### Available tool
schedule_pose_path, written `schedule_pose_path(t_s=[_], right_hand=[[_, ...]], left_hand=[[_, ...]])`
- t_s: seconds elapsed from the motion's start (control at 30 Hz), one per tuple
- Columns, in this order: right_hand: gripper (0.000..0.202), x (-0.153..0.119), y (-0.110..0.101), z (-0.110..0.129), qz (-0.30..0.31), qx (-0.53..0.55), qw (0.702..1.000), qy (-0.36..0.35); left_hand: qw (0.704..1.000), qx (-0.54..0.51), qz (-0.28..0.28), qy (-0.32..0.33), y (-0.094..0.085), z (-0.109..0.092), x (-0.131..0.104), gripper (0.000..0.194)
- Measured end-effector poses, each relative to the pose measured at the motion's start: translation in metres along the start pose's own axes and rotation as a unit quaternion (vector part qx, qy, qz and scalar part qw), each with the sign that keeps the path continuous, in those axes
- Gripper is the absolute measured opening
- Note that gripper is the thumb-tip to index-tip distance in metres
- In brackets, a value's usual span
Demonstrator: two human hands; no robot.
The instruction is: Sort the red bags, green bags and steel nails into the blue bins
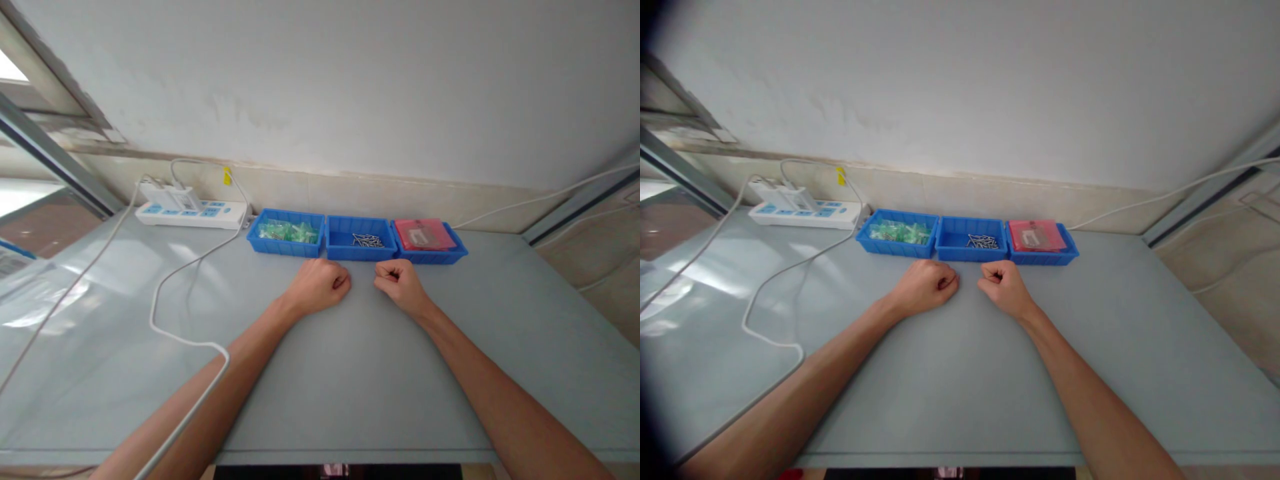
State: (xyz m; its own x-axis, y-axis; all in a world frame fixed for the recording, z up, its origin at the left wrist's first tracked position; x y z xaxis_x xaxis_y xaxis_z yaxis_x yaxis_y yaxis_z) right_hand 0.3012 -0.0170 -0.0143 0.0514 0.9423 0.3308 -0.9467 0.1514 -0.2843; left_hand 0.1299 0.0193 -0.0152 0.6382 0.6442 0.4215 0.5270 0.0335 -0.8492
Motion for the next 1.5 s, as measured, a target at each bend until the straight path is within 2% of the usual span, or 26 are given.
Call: schedule_pose_path(t_s=[0.4,0.7,0.8,0.87,0.93,1.03,1.13,1.2,1.3,1.5], right_hand=[[0.040,0.002,-0.001,-0.008,0.000,0.052,0.998,0.030],[0.040,0.003,0.000,-0.006,0.023,0.042,0.997,0.053],[0.042,0.001,0.000,-0.004,0.031,0.027,0.998,0.048],[0.042,0.001,-0.003,0.000,0.001,0.003,1.000,0.021],[0.040,0.000,-0.008,0.009,-0.054,-0.041,0.997,-0.033],[0.029,-0.002,-0.016,0.022,-0.124,-0.134,0.975,-0.125],[0.008,-0.002,-0.021,0.025,-0.161,-0.216,0.948,-0.168],[0.013,-0.001,-0.023,0.022,-0.170,-0.256,0.936,-0.172],[0.019,0.001,-0.024,0.019,-0.175,-0.292,0.924,-0.175],[0.020,0.005,-0.039,0.020,-0.211,-0.331,0.904,-0.170]], left_hand=[[1.000,0.016,0.008,-0.005,0.005,0.004,-0.001,0.029],[1.000,0.020,0.002,0.006,0.006,0.003,-0.001,0.031],[0.999,0.024,-0.017,0.026,0.003,0.000,-0.002,0.035],[0.996,0.032,-0.064,0.043,-0.006,-0.005,-0.001,0.036],[0.988,0.044,-0.137,0.062,-0.018,-0.011,-0.001,0.033],[0.971,0.068,-0.215,0.083,-0.033,-0.018,-0.002,0.022],[0.970,0.097,-0.211,0.066,-0.034,-0.015,-0.002,0.041],[0.975,0.114,-0.184,0.050,-0.029,-0.009,-0.002,0.047],[0.978,0.124,-0.162,0.040,-0.024,-0.003,-0.002,0.041],[0.975,0.117,-0.180,0.062,-0.026,-0.004,-0.001,0.029]])
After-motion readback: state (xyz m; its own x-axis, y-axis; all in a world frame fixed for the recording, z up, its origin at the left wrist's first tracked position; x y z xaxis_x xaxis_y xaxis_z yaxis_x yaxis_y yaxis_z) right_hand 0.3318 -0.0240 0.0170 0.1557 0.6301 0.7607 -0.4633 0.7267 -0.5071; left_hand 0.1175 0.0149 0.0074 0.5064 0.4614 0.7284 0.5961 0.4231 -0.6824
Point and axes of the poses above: each hand's wrist, its own x-axis towards the middle knuckle, its own y-axis out of the palm, z = x × y, the point moved 4 cm from there along x, towards the middle knuckle, and after that the axes turned 9 degrees about -z, right-handed, at the moved point
